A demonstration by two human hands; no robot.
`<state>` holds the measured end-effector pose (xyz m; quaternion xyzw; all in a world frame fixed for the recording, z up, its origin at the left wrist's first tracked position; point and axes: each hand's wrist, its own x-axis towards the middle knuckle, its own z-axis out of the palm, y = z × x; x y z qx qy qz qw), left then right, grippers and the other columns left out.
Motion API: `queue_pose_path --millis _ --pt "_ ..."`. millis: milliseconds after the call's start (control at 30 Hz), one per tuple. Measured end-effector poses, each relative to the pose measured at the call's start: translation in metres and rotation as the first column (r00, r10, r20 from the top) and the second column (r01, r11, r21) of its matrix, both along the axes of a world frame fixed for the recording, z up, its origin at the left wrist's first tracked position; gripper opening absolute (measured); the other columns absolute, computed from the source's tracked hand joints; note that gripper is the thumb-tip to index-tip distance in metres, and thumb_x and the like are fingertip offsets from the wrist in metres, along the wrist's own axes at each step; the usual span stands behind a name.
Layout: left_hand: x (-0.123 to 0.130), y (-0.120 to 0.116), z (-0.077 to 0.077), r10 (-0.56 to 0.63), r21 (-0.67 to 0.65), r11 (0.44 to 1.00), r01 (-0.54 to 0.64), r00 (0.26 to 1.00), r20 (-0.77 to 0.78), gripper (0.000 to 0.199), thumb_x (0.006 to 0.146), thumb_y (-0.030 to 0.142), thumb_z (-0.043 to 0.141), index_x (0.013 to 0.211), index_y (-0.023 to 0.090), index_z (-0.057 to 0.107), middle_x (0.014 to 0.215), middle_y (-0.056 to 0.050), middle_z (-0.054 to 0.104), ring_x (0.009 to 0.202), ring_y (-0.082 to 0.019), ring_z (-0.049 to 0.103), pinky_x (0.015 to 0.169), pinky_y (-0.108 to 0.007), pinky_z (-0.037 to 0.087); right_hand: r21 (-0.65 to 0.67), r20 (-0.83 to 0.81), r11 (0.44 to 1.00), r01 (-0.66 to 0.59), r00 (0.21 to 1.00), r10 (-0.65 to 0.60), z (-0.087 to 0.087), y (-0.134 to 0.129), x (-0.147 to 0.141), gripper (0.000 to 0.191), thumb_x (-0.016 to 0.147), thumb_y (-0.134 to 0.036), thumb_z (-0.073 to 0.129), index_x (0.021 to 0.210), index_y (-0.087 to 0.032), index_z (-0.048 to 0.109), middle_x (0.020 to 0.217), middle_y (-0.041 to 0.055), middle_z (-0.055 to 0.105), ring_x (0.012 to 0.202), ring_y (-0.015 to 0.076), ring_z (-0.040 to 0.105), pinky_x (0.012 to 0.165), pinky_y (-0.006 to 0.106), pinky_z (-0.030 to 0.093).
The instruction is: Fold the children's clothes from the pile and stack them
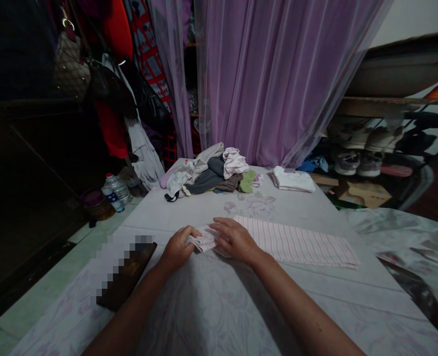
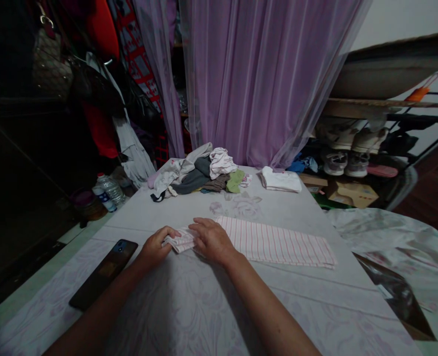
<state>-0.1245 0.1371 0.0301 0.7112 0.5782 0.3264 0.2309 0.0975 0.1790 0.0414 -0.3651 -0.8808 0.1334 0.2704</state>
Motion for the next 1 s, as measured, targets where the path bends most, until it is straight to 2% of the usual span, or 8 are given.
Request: queue_pose_path --millis 167,233,333,467,633,800,900,1000 --pt "-0.001 0.002 0.000 -0.003 -0.001 1.000 0.003 1.000 -0.003 0.027 0.071 0.015 0.045 0.093 0.024 0.058 0.098 0.001 0.070 0.096 -0.018 0.064 0.088 -0.030 0.051 -0.021 0.027 0.995 -0.101 0.994 0.102 0.007 -0.005 -0.017 0.032 0.085 -0.021 0.059 0.116 -0.023 0.068 0.126 0.0094 0.065 0.116 0.0225 0.060 0.100 0.037 0.045" --pt "-0.001 0.002 0.000 0.027 0.036 0.999 -0.027 1.000 -0.001 0.035 0.074 0.017 0.047 0.106 0.024 0.057 0.105 -0.001 0.069 0.098 -0.018 0.064 0.089 -0.030 0.052 -0.056 -0.024 0.996 -0.063 0.998 0.061 0.007 -0.002 -0.023 0.023 0.089 -0.023 0.054 0.105 -0.024 0.071 0.113 0.0071 0.071 0.104 0.0198 0.064 0.092 0.033 0.047" --pt "0.000 0.003 0.000 0.090 0.219 0.972 -0.081 0.995 -0.032 0.042 0.080 0.020 0.049 0.122 0.022 0.052 0.126 -0.007 0.061 0.112 -0.019 0.060 0.097 -0.032 0.049 -0.167 -0.130 0.984 0.059 0.988 -0.081 0.009 0.008 -0.034 0.024 0.094 -0.028 0.047 0.094 -0.023 0.070 0.091 0.0032 0.073 0.084 0.0164 0.066 0.076 0.026 0.047" --pt "-0.003 0.009 0.000 0.105 0.340 0.939 -0.040 0.979 -0.174 0.031 0.090 0.025 0.044 0.118 0.025 0.058 0.138 -0.007 0.052 0.121 -0.020 0.056 0.097 -0.030 0.050 -0.232 -0.217 0.968 0.095 0.965 -0.147 0.015 0.030 -0.048 0.022 0.092 -0.029 0.047 0.088 -0.023 0.068 0.082 0.0005 0.072 0.075 0.0151 0.064 0.069 0.023 0.045" --pt "-0.009 0.019 0.000 0.116 0.330 0.944 -0.029 0.962 -0.247 0.036 0.095 0.028 0.041 0.126 0.027 0.059 0.135 -0.007 0.054 0.119 -0.021 0.057 0.099 -0.031 0.049 -0.209 -0.218 0.973 0.096 0.966 -0.142 0.019 0.062 -0.060 0.020 0.090 -0.027 0.049 0.087 -0.023 0.068 0.085 0.0008 0.072 0.080 0.0159 0.063 0.072 0.023 0.044" --pt "-0.019 0.026 -0.001 0.106 0.296 0.955 -0.035 0.968 -0.229 0.048 0.095 0.025 0.037 0.142 0.029 0.046 0.135 -0.006 0.053 0.119 -0.019 0.057 0.099 -0.029 0.049 -0.153 -0.112 0.978 0.142 0.981 -0.160 0.017 0.083 -0.073 0.022 0.093 -0.034 0.049 0.090 -0.025 0.069 0.087 0.0009 0.072 0.081 0.0167 0.063 0.070 0.024 0.041" --pt "-0.029 0.037 -0.004 0.102 0.203 0.977 -0.070 0.983 -0.151 0.046 0.090 0.024 0.042 0.135 0.023 0.055 0.133 -0.008 0.057 0.121 -0.021 0.055 0.104 -0.031 0.045 -0.129 -0.027 0.976 0.174 0.984 -0.179 0.014 0.093 -0.083 0.024 0.093 -0.038 0.051 0.089 -0.026 0.071 0.089 0.0022 0.073 0.082 0.0176 0.063 0.070 0.025 0.040" --pt "-0.042 0.054 -0.007 0.104 0.009 0.995 -0.104 0.995 -0.010 0.041 0.084 0.028 0.049 0.123 0.019 0.062 0.125 -0.008 0.065 0.117 -0.022 0.058 0.103 -0.033 0.045 -0.160 -0.010 0.973 0.167 0.985 -0.171 0.009 0.103 -0.093 0.023 0.091 -0.037 0.053 0.087 -0.026 0.072 0.090 0.0025 0.074 0.083 0.0180 0.063 0.069 0.025 0.041"
